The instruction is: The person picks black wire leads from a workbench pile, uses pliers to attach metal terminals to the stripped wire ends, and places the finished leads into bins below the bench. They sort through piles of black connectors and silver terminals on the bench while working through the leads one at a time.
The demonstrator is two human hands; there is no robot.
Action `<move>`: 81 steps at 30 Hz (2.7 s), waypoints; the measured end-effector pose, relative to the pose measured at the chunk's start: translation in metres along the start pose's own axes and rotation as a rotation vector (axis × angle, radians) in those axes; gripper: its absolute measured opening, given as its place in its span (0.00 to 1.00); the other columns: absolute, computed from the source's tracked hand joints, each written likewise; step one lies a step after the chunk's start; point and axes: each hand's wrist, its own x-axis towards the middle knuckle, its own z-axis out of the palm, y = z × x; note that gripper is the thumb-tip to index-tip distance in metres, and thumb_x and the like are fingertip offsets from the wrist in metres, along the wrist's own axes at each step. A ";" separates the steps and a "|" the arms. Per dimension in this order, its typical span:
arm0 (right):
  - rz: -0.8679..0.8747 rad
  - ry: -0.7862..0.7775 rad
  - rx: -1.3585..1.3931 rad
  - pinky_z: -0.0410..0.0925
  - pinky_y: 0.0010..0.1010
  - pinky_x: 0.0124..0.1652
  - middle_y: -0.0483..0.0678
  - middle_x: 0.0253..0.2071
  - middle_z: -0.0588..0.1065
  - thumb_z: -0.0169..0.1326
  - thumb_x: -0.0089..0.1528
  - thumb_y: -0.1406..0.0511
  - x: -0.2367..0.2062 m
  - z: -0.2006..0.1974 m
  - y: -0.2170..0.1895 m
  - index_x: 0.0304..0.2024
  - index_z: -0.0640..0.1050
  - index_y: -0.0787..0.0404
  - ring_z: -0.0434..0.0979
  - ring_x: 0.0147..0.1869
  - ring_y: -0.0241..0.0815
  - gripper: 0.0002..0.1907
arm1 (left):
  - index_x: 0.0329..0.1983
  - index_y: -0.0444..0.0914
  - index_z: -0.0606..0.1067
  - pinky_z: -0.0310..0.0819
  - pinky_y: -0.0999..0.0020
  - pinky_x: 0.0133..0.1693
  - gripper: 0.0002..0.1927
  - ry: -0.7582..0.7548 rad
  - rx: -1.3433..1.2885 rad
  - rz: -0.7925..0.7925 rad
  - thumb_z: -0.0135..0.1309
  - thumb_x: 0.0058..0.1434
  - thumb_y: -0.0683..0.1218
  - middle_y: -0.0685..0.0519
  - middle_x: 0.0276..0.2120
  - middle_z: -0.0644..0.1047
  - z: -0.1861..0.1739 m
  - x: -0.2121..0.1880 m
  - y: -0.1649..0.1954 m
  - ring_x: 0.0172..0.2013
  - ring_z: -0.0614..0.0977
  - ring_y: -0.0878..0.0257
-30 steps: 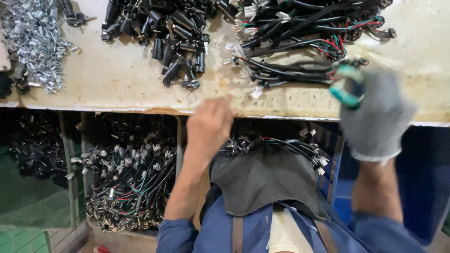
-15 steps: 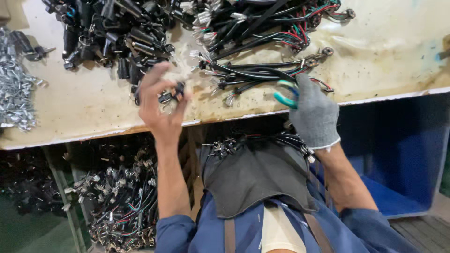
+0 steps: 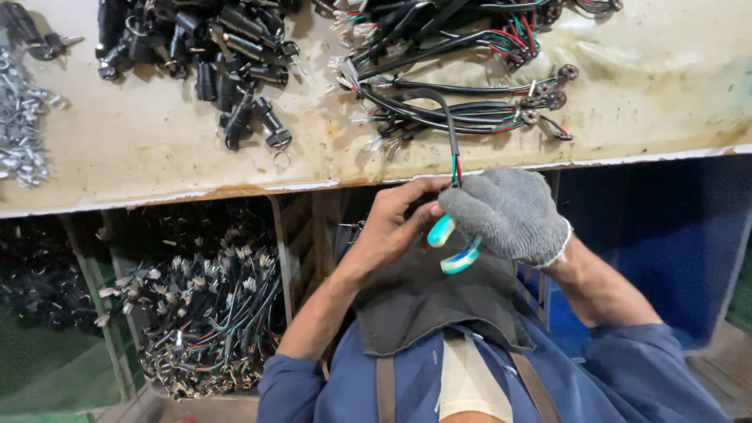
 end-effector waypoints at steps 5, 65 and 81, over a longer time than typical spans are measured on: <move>0.227 0.273 0.298 0.72 0.39 0.41 0.50 0.40 0.79 0.66 0.57 0.65 -0.012 0.014 0.005 0.47 0.77 0.58 0.81 0.42 0.51 0.17 | 0.61 0.34 0.74 0.69 0.75 0.21 0.17 0.036 -0.168 -0.095 0.52 0.73 0.46 0.55 0.30 0.79 0.007 -0.005 -0.009 0.20 0.76 0.72; 0.517 -0.059 -0.294 0.72 0.45 0.39 0.55 0.42 0.75 0.64 0.60 0.72 0.008 -0.017 0.049 0.49 0.76 0.61 0.79 0.41 0.57 0.16 | 0.54 0.38 0.76 0.74 0.54 0.31 0.17 -0.073 1.211 0.102 0.58 0.63 0.48 0.48 0.29 0.77 -0.035 -0.041 -0.005 0.30 0.81 0.49; 0.499 0.357 -0.260 0.69 0.44 0.36 0.54 0.40 0.74 0.64 0.63 0.66 -0.009 0.026 0.018 0.46 0.77 0.60 0.77 0.40 0.55 0.12 | 0.55 0.42 0.77 0.56 0.48 0.72 0.14 0.646 1.290 0.527 0.65 0.69 0.43 0.41 0.72 0.65 -0.175 0.048 0.035 0.73 0.61 0.45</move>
